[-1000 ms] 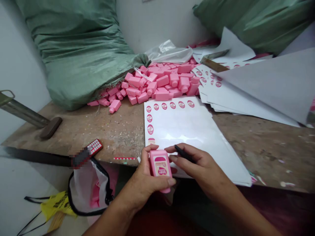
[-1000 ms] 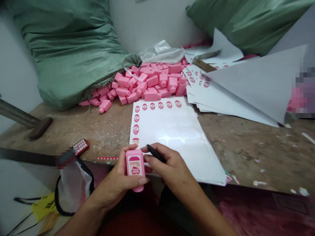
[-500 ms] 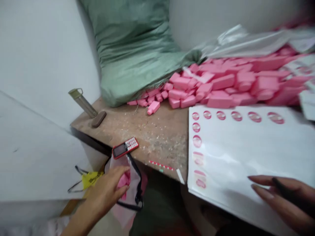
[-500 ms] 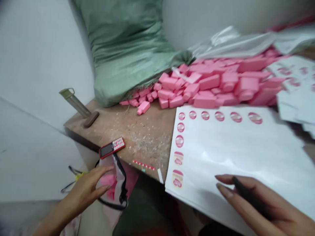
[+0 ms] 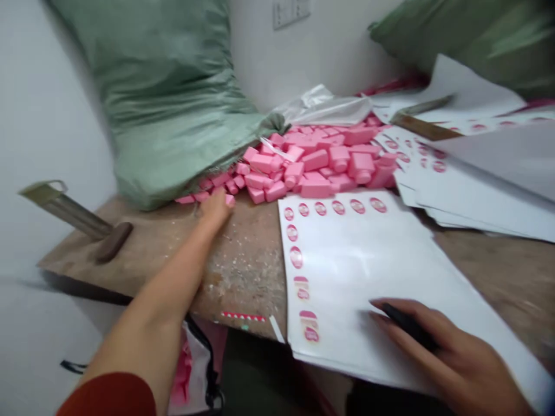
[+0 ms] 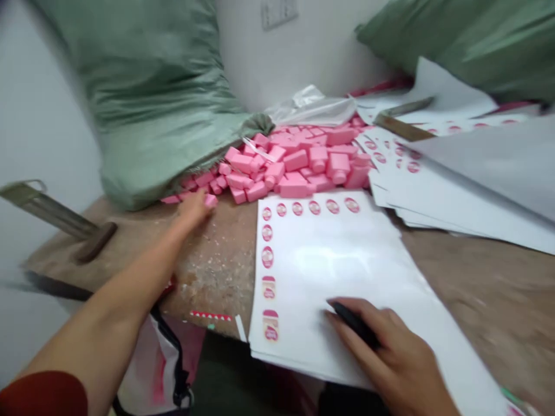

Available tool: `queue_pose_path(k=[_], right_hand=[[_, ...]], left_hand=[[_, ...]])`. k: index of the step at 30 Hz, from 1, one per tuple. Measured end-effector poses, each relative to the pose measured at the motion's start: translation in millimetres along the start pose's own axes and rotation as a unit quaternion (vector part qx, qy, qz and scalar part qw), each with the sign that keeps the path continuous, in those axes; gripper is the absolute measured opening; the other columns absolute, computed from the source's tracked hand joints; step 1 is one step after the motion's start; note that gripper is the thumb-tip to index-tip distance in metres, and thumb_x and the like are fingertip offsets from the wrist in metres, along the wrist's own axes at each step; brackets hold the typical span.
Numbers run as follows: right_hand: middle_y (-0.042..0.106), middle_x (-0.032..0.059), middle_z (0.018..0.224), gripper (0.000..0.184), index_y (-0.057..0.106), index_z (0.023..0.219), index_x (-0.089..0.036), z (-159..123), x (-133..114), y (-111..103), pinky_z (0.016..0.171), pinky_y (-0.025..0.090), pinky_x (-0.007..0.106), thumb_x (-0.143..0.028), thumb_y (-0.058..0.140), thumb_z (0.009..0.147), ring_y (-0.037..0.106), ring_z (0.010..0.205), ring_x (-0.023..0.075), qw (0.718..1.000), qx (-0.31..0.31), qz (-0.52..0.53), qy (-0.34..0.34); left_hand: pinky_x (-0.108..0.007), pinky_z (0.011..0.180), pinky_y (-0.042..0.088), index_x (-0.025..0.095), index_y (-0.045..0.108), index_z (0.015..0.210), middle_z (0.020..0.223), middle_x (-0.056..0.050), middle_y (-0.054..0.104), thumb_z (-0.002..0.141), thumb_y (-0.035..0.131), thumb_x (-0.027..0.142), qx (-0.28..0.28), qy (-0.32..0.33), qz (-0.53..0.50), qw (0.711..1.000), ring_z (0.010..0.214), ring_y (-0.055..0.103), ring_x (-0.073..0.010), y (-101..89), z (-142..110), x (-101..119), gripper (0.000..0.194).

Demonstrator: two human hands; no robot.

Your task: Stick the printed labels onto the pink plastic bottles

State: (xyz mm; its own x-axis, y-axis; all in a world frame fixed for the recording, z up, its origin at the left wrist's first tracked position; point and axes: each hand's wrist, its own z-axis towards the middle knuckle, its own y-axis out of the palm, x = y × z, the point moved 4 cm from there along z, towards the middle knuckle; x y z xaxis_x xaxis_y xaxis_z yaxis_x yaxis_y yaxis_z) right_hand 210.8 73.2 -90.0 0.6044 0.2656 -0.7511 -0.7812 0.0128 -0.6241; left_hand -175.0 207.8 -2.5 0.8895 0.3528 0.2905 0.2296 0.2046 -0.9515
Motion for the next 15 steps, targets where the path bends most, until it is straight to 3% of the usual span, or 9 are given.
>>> queue_pose_path(k=[2,5,7,9,10,11,13,14,15], right_hand=[[0.073,0.0054,0.086,0.041,0.071,0.093,-0.027,2.8,-14.6,-7.1,0.061,0.054,0.036,-0.062,0.056,0.079,0.068,0.074,0.0255,0.998,-0.052,-0.001,0.028],[0.072,0.0050,0.083,0.040,0.069,0.091,-0.024,11.8,-26.9,-18.9,0.062,0.052,0.034,-0.060,0.055,0.080,0.067,0.073,0.0241,0.997,-0.053,-0.001,0.060],[0.070,0.0038,0.079,0.038,0.067,0.091,-0.023,16.8,-32.4,-24.9,0.060,0.050,0.032,-0.057,0.049,0.086,0.065,0.070,0.0218,0.997,-0.050,0.006,0.053],[0.068,0.0025,0.075,0.036,0.065,0.090,-0.024,18.5,-39.0,-27.5,0.059,0.047,0.031,-0.053,0.044,0.090,0.062,0.067,0.0203,0.998,-0.052,-0.002,0.036],[0.067,0.0019,0.074,0.035,0.065,0.090,-0.024,17.8,-43.2,-26.5,0.058,0.046,0.031,-0.051,0.043,0.090,0.062,0.066,0.0201,0.998,-0.059,-0.016,0.025],[0.068,0.0015,0.073,0.033,0.066,0.090,-0.025,16.0,-48.4,-23.7,0.058,0.045,0.031,-0.049,0.044,0.090,0.061,0.065,0.0202,0.997,-0.072,-0.031,0.011],[0.070,0.0003,0.074,0.029,0.068,0.091,-0.027,10.0,-60.0,-13.5,0.059,0.044,0.032,-0.044,0.045,0.091,0.061,0.063,0.0200,0.992,-0.111,-0.059,-0.026],[0.070,-0.0004,0.073,0.027,0.068,0.093,-0.027,6.4,-65.6,-7.5,0.059,0.043,0.032,-0.041,0.044,0.091,0.060,0.061,0.0197,0.988,-0.125,-0.073,-0.045],[0.070,-0.0010,0.071,0.026,0.068,0.095,-0.028,3.2,-70.4,-1.8,0.058,0.042,0.031,-0.038,0.044,0.091,0.058,0.058,0.0194,0.986,-0.131,-0.089,-0.062]], left_hand=[[-0.051,0.101,0.036,0.017,0.056,0.118,0.130,-0.019,0.058,0.078,0.066,0.025,-0.006,-0.007,-0.022,1.000,0.125,0.049,-0.0373,3.4,-0.2,3.7,0.041],[-0.052,0.101,0.038,0.019,0.053,0.120,0.132,-0.017,0.055,0.075,0.069,0.022,0.003,-0.007,-0.085,0.996,0.127,0.046,-0.0369,-7.1,-17.2,13.5,0.049],[-0.044,0.092,0.048,0.022,0.047,0.126,0.127,-0.014,0.058,0.079,0.067,0.024,0.010,-0.002,-0.147,0.989,0.117,0.055,-0.0299,-17.7,-42.6,25.0,0.051],[-0.032,0.075,0.054,0.023,0.046,0.127,0.113,-0.009,0.064,0.088,0.057,0.030,-0.031,-0.010,-0.282,0.959,0.093,0.065,-0.0196,-20.1,-78.4,39.0,0.041],[-0.030,0.069,0.054,0.022,0.049,0.123,0.106,-0.008,0.066,0.088,0.056,0.031,-0.103,-0.038,-0.444,0.889,0.083,0.066,-0.0174,-14.1,-99.1,47.1,0.037],[-0.029,0.065,0.055,0.019,0.053,0.117,0.100,-0.008,0.066,0.087,0.059,0.033,-0.181,-0.072,-0.576,0.794,0.078,0.065,-0.0167,-6.0,-120.9,56.7,0.034],[-0.027,0.062,0.055,0.016,0.056,0.114,0.096,-0.009,0.067,0.085,0.063,0.034,-0.290,-0.139,-0.713,0.623,0.076,0.066,-0.0170,10.3,-160.7,74.4,0.034],[-0.028,0.064,0.055,0.015,0.057,0.114,0.097,-0.009,0.067,0.084,0.064,0.032,-0.315,-0.171,-0.742,0.567,0.077,0.067,-0.0176,18.2,-176.0,80.4,0.034],[-0.029,0.066,0.056,0.015,0.056,0.115,0.098,-0.010,0.067,0.084,0.064,0.028,-0.323,-0.200,-0.756,0.534,0.079,0.067,-0.0182,25.7,-187.5,84.4,0.034]])
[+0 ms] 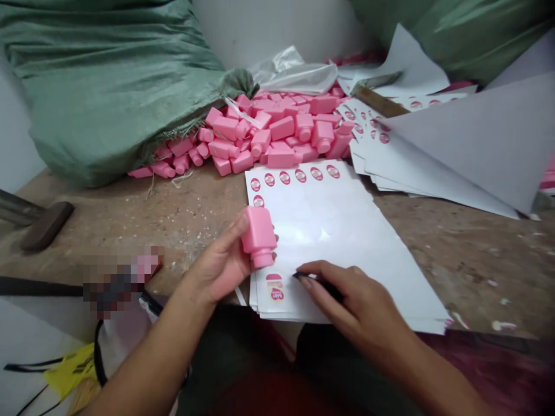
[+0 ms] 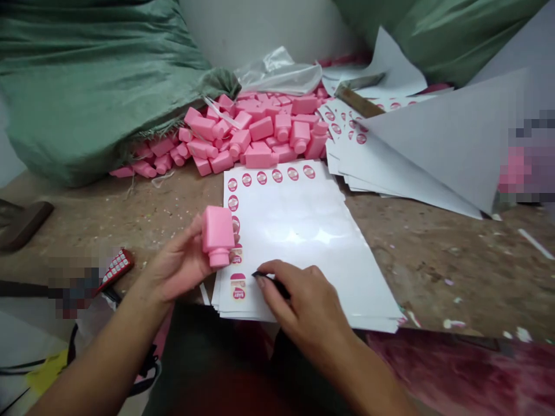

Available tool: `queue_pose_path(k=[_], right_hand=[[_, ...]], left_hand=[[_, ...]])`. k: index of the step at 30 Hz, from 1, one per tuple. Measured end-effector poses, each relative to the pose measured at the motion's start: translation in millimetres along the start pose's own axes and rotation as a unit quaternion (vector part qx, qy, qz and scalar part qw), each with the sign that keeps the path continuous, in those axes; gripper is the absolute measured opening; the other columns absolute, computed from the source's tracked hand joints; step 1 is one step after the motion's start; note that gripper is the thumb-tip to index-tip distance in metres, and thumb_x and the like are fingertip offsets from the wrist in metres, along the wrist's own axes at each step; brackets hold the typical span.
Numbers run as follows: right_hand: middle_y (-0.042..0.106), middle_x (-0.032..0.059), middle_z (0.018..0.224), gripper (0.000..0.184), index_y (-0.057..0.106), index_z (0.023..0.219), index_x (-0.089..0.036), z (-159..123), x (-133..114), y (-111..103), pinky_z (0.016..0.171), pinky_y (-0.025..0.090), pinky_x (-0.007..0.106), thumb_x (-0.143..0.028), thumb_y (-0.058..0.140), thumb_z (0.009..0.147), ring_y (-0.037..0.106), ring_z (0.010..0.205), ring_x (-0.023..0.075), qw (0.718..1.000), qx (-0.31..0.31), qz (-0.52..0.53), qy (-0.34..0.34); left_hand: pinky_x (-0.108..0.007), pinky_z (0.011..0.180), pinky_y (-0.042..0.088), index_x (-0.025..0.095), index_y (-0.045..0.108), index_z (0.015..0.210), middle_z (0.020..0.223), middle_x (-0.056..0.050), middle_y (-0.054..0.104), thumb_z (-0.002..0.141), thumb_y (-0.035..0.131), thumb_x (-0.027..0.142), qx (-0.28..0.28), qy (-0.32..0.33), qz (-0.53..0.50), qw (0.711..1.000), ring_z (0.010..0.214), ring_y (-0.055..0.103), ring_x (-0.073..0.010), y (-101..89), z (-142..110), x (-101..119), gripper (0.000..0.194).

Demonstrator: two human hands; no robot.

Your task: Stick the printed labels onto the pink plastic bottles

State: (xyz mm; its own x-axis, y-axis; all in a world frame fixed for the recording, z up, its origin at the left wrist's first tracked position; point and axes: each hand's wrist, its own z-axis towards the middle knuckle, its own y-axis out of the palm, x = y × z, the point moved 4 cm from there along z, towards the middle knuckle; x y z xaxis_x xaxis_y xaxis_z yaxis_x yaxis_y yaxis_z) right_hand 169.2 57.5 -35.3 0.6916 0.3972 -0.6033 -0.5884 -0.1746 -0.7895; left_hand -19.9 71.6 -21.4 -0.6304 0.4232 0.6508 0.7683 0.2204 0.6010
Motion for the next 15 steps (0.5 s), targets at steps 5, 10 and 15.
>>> queue_pose_path(k=[5,10,15], right_hand=[[0.066,-0.0012,0.061,0.018,0.062,0.089,-0.023,0.2,-16.9,14.0,0.052,0.034,0.029,-0.029,0.045,0.091,0.051,0.048,0.0179,0.993,0.041,-0.099,-0.049],[0.062,-0.0029,0.054,0.019,0.060,0.083,-0.022,3.8,-23.1,14.0,0.053,0.028,0.028,-0.023,0.043,0.092,0.045,0.044,0.0160,0.983,0.078,-0.142,-0.089],[0.061,-0.0029,0.054,0.021,0.060,0.081,-0.022,5.3,-23.6,13.7,0.054,0.026,0.029,-0.024,0.042,0.093,0.045,0.044,0.0153,0.983,0.074,-0.144,-0.087]], left_hand=[[-0.030,0.078,0.055,0.014,0.055,0.118,0.101,-0.010,0.069,0.080,0.062,0.006,0.056,0.008,-0.054,0.997,0.088,0.069,-0.0192,-4.0,5.2,-29.8,0.039],[-0.031,0.085,0.053,0.014,0.055,0.122,0.109,-0.013,0.069,0.081,0.062,0.007,0.056,0.017,-0.085,0.995,0.100,0.066,-0.0211,-7.9,9.1,-35.8,0.043],[-0.032,0.090,0.050,0.014,0.053,0.127,0.111,-0.012,0.069,0.080,0.063,0.006,0.060,0.017,-0.094,0.994,0.106,0.064,-0.0215,-7.9,7.0,-37.5,0.048]])
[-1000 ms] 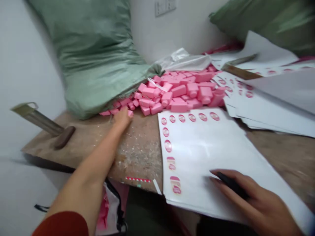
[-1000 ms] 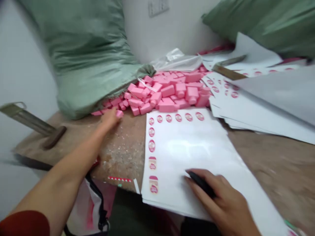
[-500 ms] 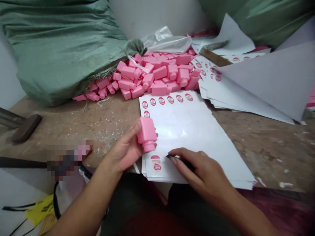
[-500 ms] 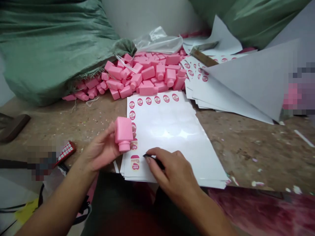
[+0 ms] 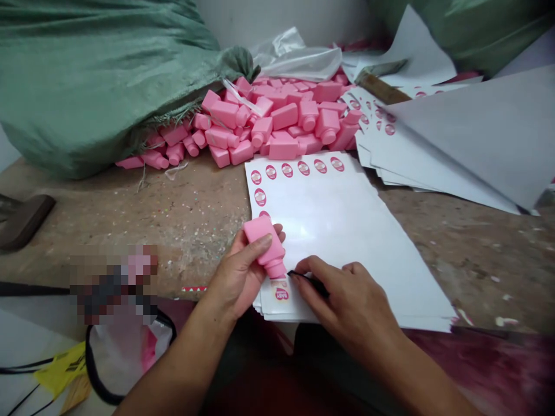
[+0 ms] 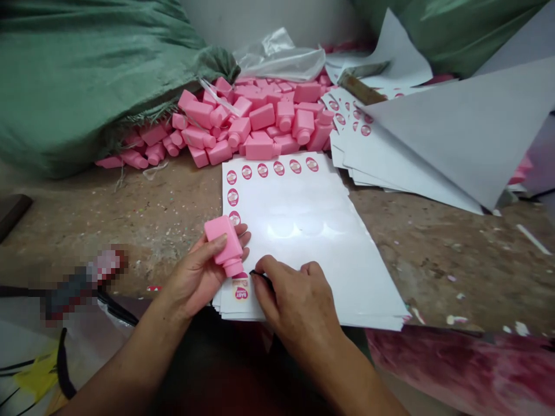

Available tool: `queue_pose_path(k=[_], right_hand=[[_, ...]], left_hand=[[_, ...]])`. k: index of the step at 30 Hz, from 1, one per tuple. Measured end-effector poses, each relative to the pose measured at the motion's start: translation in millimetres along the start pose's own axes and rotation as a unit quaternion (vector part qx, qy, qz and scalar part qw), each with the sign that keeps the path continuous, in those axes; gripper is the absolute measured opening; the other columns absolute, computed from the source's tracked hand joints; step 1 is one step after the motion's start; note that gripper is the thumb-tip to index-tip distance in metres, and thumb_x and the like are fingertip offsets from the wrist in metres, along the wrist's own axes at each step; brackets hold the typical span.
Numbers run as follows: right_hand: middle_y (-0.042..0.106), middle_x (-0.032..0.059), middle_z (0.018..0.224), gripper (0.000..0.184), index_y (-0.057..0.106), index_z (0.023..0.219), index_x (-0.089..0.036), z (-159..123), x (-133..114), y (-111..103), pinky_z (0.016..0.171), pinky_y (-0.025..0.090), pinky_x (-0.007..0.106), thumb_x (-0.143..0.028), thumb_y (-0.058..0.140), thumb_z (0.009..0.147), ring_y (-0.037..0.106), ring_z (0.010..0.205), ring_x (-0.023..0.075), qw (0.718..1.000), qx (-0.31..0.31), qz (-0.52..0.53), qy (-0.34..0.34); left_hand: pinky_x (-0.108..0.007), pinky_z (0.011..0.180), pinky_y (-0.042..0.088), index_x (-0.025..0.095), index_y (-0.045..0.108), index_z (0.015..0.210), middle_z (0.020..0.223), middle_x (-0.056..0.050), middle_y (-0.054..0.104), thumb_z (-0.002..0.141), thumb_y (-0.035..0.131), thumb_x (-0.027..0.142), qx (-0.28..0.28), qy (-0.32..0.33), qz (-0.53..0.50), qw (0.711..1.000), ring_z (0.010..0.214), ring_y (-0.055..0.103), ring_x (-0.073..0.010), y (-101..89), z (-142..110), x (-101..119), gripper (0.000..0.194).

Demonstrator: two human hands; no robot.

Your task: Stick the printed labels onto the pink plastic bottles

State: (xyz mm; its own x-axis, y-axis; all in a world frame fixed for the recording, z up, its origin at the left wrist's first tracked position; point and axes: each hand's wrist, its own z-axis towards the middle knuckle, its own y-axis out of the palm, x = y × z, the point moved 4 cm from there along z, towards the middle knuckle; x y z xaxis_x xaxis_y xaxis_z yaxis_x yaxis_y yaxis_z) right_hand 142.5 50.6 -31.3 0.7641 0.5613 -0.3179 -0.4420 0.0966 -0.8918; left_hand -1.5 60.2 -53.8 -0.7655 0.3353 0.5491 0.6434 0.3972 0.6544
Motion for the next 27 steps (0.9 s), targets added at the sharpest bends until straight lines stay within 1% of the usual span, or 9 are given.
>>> queue_pose_path(k=[5,8,10,12,15,17,22,24,27], right_hand=[[0.061,-0.0016,0.053,0.024,0.061,0.081,-0.021,2.3,-1.6,0.9,0.055,0.027,0.029,-0.027,0.041,0.093,0.045,0.044,0.0151,1.000,-0.027,-0.014,0.009],[0.061,-0.0013,0.052,0.022,0.061,0.081,-0.022,4.0,0.1,3.1,0.055,0.028,0.029,-0.028,0.043,0.092,0.045,0.044,0.0150,0.997,-0.063,-0.014,0.042],[0.060,-0.0014,0.052,0.020,0.061,0.081,-0.023,4.0,4.1,5.0,0.054,0.029,0.029,-0.030,0.045,0.090,0.047,0.046,0.0164,0.993,-0.093,0.008,0.076],[0.061,-0.0013,0.055,0.019,0.061,0.082,-0.024,2.8,9.0,6.8,0.053,0.032,0.028,-0.034,0.046,0.089,0.052,0.051,0.0188,0.985,-0.122,0.051,0.111],[0.064,-0.0013,0.061,0.020,0.061,0.085,-0.026,0.3,14.1,7.4,0.054,0.035,0.028,-0.039,0.046,0.089,0.056,0.057,0.0208,0.975,-0.140,0.099,0.139],[0.064,-0.0013,0.060,0.020,0.061,0.085,-0.025,-0.1,13.6,6.1,0.053,0.034,0.028,-0.037,0.046,0.089,0.055,0.055,0.0200,0.980,-0.128,0.086,0.128],[0.060,-0.0018,0.054,0.020,0.060,0.083,-0.022,1.9,2.8,3.7,0.055,0.030,0.028,-0.029,0.043,0.091,0.047,0.047,0.0157,0.997,-0.062,0.009,0.041],[0.060,-0.0019,0.052,0.022,0.060,0.081,-0.022,2.2,0.0,5.4,0.057,0.029,0.029,-0.031,0.043,0.092,0.043,0.045,0.0141,0.998,-0.048,-0.016,0.026],[0.062,-0.0008,0.053,0.030,0.058,0.073,-0.021,2.6,-2.0,8.5,0.058,0.027,0.030,-0.039,0.045,0.094,0.037,0.043,0.0126,0.999,-0.024,-0.040,0.021]], left_hand=[[-0.033,0.094,0.048,0.016,0.052,0.129,0.111,-0.012,0.069,0.079,0.065,0.008,-0.005,-0.004,-0.005,1.000,0.108,0.063,-0.0215,-1.6,1.1,-1.8,0.052],[-0.033,0.095,0.047,0.017,0.053,0.128,0.109,-0.011,0.070,0.079,0.065,0.008,-0.003,-0.003,-0.010,1.000,0.110,0.061,-0.0214,-2.4,2.0,-2.6,0.051],[-0.033,0.097,0.046,0.017,0.054,0.125,0.107,-0.011,0.070,0.078,0.066,0.009,0.000,-0.004,-0.009,1.000,0.110,0.061,-0.0211,-2.6,2.1,-3.0,0.049],[-0.033,0.098,0.045,0.015,0.056,0.122,0.107,-0.011,0.070,0.077,0.066,0.008,0.001,-0.003,-0.008,1.000,0.110,0.061,-0.0210,-2.9,2.1,-3.2,0.047],[-0.034,0.096,0.046,0.013,0.058,0.119,0.107,-0.012,0.069,0.077,0.066,0.009,-0.002,0.001,-0.009,1.000,0.110,0.061,-0.0218,-3.3,2.3,-2.6,0.043],[-0.034,0.094,0.048,0.013,0.058,0.118,0.107,-0.012,0.069,0.078,0.066,0.010,-0.003,0.002,-0.016,1.000,0.109,0.061,-0.0224,-3.8,2.6,-2.0,0.041],[-0.032,0.087,0.051,0.012,0.058,0.118,0.105,-0.012,0.070,0.079,0.064,0.010,-0.003,-0.007,-0.038,0.999,0.105,0.064,-0.0222,-4.3,2.8,-1.6,0.039],[-0.030,0.084,0.052,0.012,0.058,0.117,0.103,-0.012,0.070,0.080,0.063,0.009,-0.008,-0.006,-0.041,0.999,0.102,0.065,-0.0219,-4.2,2.8,-1.6,0.038],[-0.029,0.082,0.053,0.012,0.059,0.117,0.103,-0.012,0.070,0.080,0.063,0.009,-0.016,-0.008,-0.042,0.999,0.101,0.065,-0.0215,-4.3,3.1,-1.2,0.037]])
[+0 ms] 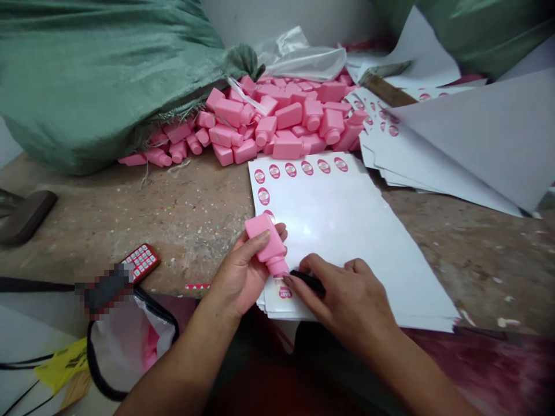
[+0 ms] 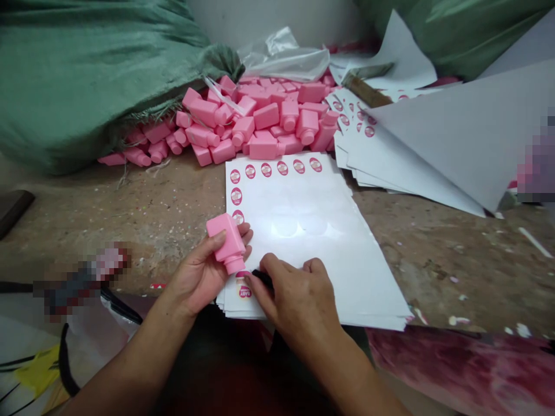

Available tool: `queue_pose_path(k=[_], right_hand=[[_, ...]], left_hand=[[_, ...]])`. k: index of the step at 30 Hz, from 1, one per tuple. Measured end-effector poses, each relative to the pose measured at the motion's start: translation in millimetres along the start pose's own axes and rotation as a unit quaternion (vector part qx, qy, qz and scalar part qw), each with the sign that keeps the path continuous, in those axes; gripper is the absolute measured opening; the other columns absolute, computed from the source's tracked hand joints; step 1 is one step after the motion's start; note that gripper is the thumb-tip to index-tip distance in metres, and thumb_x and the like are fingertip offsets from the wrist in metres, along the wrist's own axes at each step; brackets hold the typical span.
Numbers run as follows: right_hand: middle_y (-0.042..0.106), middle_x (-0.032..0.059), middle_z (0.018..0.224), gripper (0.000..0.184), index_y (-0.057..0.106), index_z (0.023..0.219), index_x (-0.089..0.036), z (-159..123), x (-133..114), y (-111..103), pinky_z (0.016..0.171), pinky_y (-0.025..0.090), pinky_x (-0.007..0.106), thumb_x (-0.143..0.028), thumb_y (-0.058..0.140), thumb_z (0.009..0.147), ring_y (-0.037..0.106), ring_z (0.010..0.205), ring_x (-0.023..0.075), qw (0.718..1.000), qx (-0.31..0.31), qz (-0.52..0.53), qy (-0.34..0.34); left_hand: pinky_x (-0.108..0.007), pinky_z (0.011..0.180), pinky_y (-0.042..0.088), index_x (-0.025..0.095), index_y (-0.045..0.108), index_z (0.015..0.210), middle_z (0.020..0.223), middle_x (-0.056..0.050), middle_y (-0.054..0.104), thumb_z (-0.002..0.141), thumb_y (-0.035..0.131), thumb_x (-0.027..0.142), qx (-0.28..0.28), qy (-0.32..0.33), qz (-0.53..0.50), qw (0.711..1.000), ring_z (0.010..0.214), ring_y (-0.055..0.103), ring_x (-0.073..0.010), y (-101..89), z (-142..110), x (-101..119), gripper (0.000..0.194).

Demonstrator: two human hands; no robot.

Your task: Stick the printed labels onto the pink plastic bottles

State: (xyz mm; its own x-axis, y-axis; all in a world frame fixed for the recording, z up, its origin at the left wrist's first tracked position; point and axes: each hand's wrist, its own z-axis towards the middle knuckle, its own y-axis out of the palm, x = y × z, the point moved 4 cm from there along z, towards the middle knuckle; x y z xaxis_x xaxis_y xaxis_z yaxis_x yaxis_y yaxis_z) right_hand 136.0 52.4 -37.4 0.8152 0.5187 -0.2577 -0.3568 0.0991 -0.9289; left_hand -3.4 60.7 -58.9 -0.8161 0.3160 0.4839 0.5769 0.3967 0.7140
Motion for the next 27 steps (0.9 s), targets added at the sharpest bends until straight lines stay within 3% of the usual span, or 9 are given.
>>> queue_pose_path(k=[3,6,9,11,13,17,21,24,27], right_hand=[[0.062,-0.0004,0.054,0.031,0.056,0.068,-0.021,1.0,2.4,1.6,0.058,0.028,0.031,-0.041,0.050,0.090,0.036,0.045,0.0129,0.999,0.003,0.025,0.028],[0.059,-0.0013,0.054,0.027,0.055,0.064,-0.022,0.6,12.0,2.2,0.056,0.031,0.029,-0.042,0.057,0.082,0.044,0.051,0.0153,0.982,-0.069,0.150,0.096],[0.050,-0.0024,0.055,0.031,0.050,0.062,-0.022,-2.6,23.8,-4.2,0.051,0.033,0.026,-0.046,0.058,0.080,0.045,0.054,0.0139,0.921,-0.121,0.336,0.154],[0.045,-0.0032,0.055,0.037,0.048,0.062,-0.022,-4.0,31.5,-12.3,0.047,0.031,0.024,-0.052,0.059,0.080,0.040,0.051,0.0117,0.877,-0.119,0.427,0.185],[0.042,-0.0034,0.056,0.040,0.049,0.063,-0.021,-3.1,36.7,-21.3,0.045,0.029,0.023,-0.056,0.062,0.079,0.038,0.050,0.0108,0.855,-0.105,0.463,0.207],[0.044,-0.0028,0.057,0.040,0.050,0.062,-0.020,5.6,35.4,-35.2,0.048,0.033,0.023,-0.054,0.065,0.077,0.040,0.054,0.0111,0.855,-0.084,0.468,0.205],[0.046,-0.0025,0.057,0.038,0.050,0.061,-0.020,12.5,30.9,-38.5,0.048,0.035,0.024,-0.051,0.064,0.077,0.041,0.054,0.0113,0.862,-0.071,0.467,0.184],[0.048,-0.0024,0.057,0.037,0.050,0.060,-0.020,12.5,30.5,-35.2,0.047,0.034,0.024,-0.051,0.065,0.077,0.040,0.053,0.0112,0.862,-0.085,0.465,0.181],[0.047,-0.0028,0.056,0.036,0.051,0.060,-0.021,11.8,31.0,-33.0,0.046,0.033,0.023,-0.050,0.064,0.077,0.039,0.052,0.0106,0.861,-0.096,0.465,0.182]], left_hand=[[-0.029,0.083,0.052,0.011,0.058,0.118,0.105,-0.013,0.070,0.080,0.063,0.009,0.000,-0.001,0.005,1.000,0.103,0.065,-0.0217,-0.2,0.8,1.1,0.038],[-0.030,0.088,0.051,0.011,0.058,0.118,0.107,-0.013,0.070,0.079,0.063,0.010,0.012,-0.005,0.019,1.000,0.105,0.064,-0.0214,-0.8,2.4,1.5,0.039],[-0.031,0.092,0.049,0.012,0.060,0.115,0.106,-0.012,0.070,0.077,0.065,0.011,0.019,-0.002,0.041,0.999,0.105,0.064,-0.0201,-0.1,3.4,1.1,0.038],[-0.031,0.091,0.049,0.013,0.061,0.111,0.104,-0.011,0.070,0.075,0.067,0.011,0.019,0.011,0.065,0.998,0.104,0.064,-0.0203,1.8,1.5,1.5,0.037],[-0.031,0.088,0.050,0.014,0.061,0.109,0.104,-0.011,0.070,0.073,0.070,0.010,0.015,0.025,0.099,0.995,0.102,0.064,-0.0213,5.5,-4.1,2.4,0.038],[-0.032,0.081,0.051,0.020,0.057,0.112,0.110,-0.009,0.069,0.072,0.074,0.017,-0.026,0.018,0.139,0.990,0.096,0.065,-0.0211,18.0,-22.8,1.4,0.044],[-0.031,0.077,0.050,0.021,0.055,0.116,0.102,-0.009,0.071,0.077,0.073,0.039,-0.040,0.000,0.132,0.990,0.084,0.066,-0.0179,24.6,-36.6,-5.1,0.047],[-0.035,0.080,0.051,0.021,0.057,0.115,0.101,-0.010,0.070,0.080,0.063,0.056,-0.033,-0.012,0.134,0.990,0.091,0.066,-0.0223,23.2,-39.7,-11.9,0.050],[-0.037,0.080,0.053,0.021,0.057,0.116,0.104,-0.011,0.069,0.079,0.060,0.062,-0.035,-0.022,0.139,0.989,0.096,0.066,-0.0249,21.1,-40.7,-16.4,0.054]])
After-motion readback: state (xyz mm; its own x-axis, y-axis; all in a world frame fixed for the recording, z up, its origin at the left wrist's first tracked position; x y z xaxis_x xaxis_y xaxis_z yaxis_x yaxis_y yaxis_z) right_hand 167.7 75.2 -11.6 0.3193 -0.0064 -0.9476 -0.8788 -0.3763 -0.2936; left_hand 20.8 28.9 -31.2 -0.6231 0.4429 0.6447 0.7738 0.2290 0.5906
